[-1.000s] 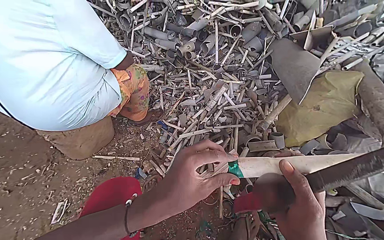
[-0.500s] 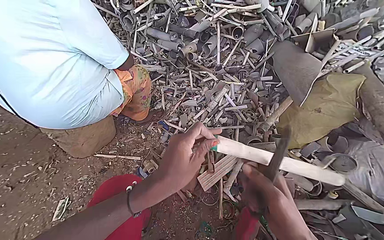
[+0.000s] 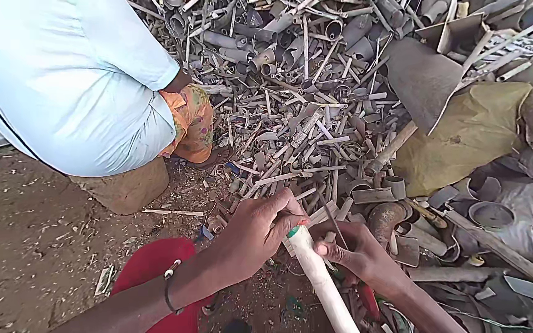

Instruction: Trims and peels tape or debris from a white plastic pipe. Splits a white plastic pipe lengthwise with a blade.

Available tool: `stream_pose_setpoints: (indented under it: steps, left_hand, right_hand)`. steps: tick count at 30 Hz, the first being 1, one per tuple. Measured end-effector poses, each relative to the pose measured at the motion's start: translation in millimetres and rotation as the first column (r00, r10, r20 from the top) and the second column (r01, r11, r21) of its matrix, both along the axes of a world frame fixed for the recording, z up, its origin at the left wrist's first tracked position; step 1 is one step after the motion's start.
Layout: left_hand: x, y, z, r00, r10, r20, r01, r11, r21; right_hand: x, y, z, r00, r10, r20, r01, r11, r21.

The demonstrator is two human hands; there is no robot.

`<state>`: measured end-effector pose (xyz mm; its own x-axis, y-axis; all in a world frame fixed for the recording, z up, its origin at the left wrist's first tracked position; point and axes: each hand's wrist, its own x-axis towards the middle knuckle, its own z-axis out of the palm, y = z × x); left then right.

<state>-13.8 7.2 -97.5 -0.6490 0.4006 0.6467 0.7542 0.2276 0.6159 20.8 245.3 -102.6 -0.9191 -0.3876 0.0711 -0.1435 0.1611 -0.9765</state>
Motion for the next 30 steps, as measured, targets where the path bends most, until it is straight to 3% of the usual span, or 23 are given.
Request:
stream_pose_setpoints:
  steps: [3,5,8,10,13,15,17,20,22,24,27,30]
  left_hand:
    - [-4,-3,3,0.999,-0.019,0.029,0.018,1.000,0.013]
    - [-7,-8,8,0.999,0.033,0.017,-0.032,0.998,-0.048]
    - [-9,-14,11,0.994,0.108,-0.020,-0.109,0.987,-0.117]
    - [-10,-16,10,0.976,0.118,-0.182,-0.152,0.971,-0.185]
    - [-13,-20,8,0.914,0.002,-0.406,-0.109,0.964,-0.241]
    - [-13,-25,9,0.893,-0.068,-0.446,-0.077,0.951,-0.299]
    - [-13,-28,10,0.931,-0.143,-0.337,0.030,0.947,-0.319]
    - [-12,-30,10,0.971,-0.230,0.066,0.238,0.954,-0.181]
    - [-12,-30,12,0.935,-0.204,0.291,0.239,0.967,-0.091]
    - [-13,-28,13,0.895,-0.121,0.430,0.180,0.979,-0.100]
    - [-19,-30,12,0.837,-0.054,0.544,0.190,0.962,-0.197]
    - [-20,-28,14,0.884,-0.015,0.468,0.202,0.914,-0.351]
  right_hand:
    - [2,-3,-2,0.929,0.334,0.161,-0.308,0.937,-0.166]
    - [12,-12,2,0.914,0.376,0.150,-0.352,0.922,-0.163]
    - [28,-26,5,0.967,0.239,0.091,-0.238,0.971,-0.022]
    - [32,-30,1,0.991,0.130,-0.028,-0.122,0.975,0.188]
    - [32,-27,-4,0.967,0.136,-0.213,-0.039,0.912,0.407]
    - [37,-27,-2,0.942,0.191,-0.277,-0.022,0.857,0.515]
    - [44,-28,2,0.913,0.248,-0.324,0.005,0.788,0.616]
    - [49,-27,2,0.810,0.316,-0.494,0.129,0.725,0.676]
    - [47,-23,2,0.730,0.350,-0.586,0.212,0.700,0.682]
    - [45,-19,-2,0.651,0.366,-0.665,0.284,0.694,0.661]
    - [47,-19,-10,0.649,0.338,-0.681,0.288,0.720,0.631]
    - [54,-22,-7,0.772,0.155,-0.616,0.263,0.805,0.532]
